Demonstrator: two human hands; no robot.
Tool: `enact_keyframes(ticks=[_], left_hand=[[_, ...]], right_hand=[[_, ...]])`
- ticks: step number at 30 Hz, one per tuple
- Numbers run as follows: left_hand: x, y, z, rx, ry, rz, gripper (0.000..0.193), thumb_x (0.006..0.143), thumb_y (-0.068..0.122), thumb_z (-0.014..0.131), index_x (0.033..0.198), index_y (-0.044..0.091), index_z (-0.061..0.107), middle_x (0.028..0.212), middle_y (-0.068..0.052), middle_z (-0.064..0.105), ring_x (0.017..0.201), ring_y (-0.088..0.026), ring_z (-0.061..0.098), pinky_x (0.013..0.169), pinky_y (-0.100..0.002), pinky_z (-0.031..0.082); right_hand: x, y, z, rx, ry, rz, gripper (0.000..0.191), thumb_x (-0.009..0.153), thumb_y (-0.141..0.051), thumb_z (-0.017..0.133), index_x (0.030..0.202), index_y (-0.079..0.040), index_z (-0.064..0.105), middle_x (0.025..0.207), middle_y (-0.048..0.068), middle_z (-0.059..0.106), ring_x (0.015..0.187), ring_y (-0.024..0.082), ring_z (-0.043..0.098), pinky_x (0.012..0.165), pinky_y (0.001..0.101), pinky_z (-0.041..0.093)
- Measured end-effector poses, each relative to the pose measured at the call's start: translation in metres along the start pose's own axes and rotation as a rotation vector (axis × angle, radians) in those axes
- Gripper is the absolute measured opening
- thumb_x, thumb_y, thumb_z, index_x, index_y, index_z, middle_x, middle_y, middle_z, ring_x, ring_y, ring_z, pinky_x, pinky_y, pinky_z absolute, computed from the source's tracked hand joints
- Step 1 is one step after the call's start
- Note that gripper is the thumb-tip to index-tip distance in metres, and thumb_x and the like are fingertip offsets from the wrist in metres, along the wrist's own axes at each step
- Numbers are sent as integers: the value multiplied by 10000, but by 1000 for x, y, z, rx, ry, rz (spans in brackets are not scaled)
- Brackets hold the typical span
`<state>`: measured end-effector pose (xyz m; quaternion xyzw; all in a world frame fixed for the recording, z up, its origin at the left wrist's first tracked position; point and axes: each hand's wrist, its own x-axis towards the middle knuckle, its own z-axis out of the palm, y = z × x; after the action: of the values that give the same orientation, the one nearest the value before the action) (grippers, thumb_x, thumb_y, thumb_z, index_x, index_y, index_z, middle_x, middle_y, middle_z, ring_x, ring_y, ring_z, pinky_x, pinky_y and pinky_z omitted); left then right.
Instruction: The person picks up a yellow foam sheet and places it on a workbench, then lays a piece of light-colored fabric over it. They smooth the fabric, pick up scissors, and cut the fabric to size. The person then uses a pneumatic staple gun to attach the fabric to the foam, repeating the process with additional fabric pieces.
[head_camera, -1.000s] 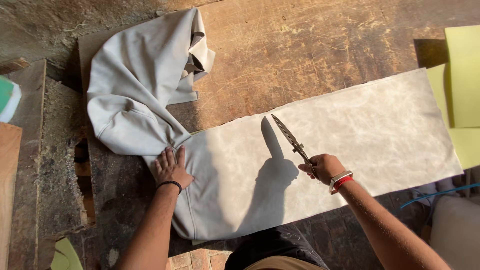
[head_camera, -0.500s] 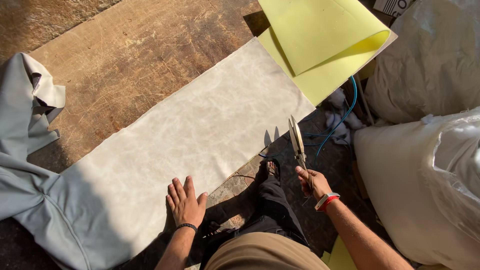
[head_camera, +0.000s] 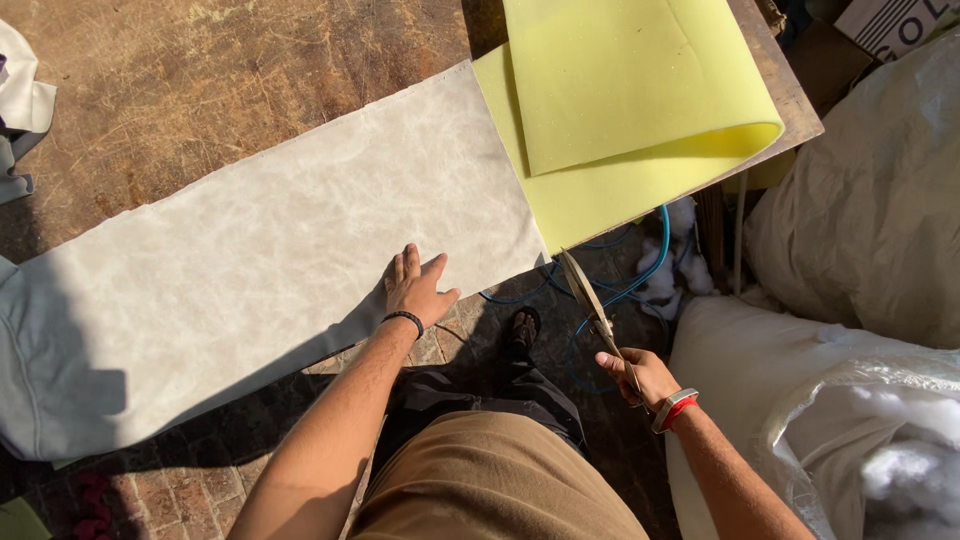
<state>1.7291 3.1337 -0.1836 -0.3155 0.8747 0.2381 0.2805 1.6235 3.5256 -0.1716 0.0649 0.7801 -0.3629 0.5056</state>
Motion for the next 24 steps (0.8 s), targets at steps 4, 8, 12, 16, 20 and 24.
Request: enact_keyframes(ticks=[4,8,12,16,20,24], left_hand=[[-1,22,-1,69,-36,-11,952,867,533,733,1610,466,141,1721,-109,-174,1585,-359,-127,1243,-639,72],[-2,23,0,74,-20,-10,996,844,491,763,1618,489,136,1720,-101,-179,1587,-349,-130,1249,-638,60],[4,21,0,84,-35,-18,1013,835,495,766,1617,498,123,1718,-97,-191,1585,-344,-147,1250,-638,53],[8,19,0,89,-60,-6,1022,837,492,766,1614,489,104,1714,-101,-201,1579,-346,-166,1243,-650,41],[11,17,-2,29,-88,-9,1017,832,461,767,1607,511,111,1719,-81,-211,1583,-333,-173,1252,-633,57],[14,13,-6,25,-101,-14,1016,831,449,768,1609,517,118,1722,-67,-210,1587,-328,-162,1251,-640,76]], right_hand=[[1,-5,-4,-60,-25,24,564,833,-554,755,855,3,669,513,33,485,432,154,477,427,317,378],[5,-5,-6,-38,-19,17,557,808,-533,788,915,6,695,524,11,468,434,142,459,427,313,358],[15,-6,-4,-11,-38,38,628,795,-523,791,1093,22,700,529,13,481,436,144,465,429,309,360],[30,-8,5,84,-63,76,731,800,-529,784,1245,36,654,561,-14,495,466,118,477,438,298,377],[46,-10,5,-10,-93,15,751,813,-556,780,1200,79,675,576,11,514,476,122,486,445,281,381],[53,-10,7,49,-136,31,634,787,-555,767,1097,-9,678,595,12,505,475,137,500,441,290,410]])
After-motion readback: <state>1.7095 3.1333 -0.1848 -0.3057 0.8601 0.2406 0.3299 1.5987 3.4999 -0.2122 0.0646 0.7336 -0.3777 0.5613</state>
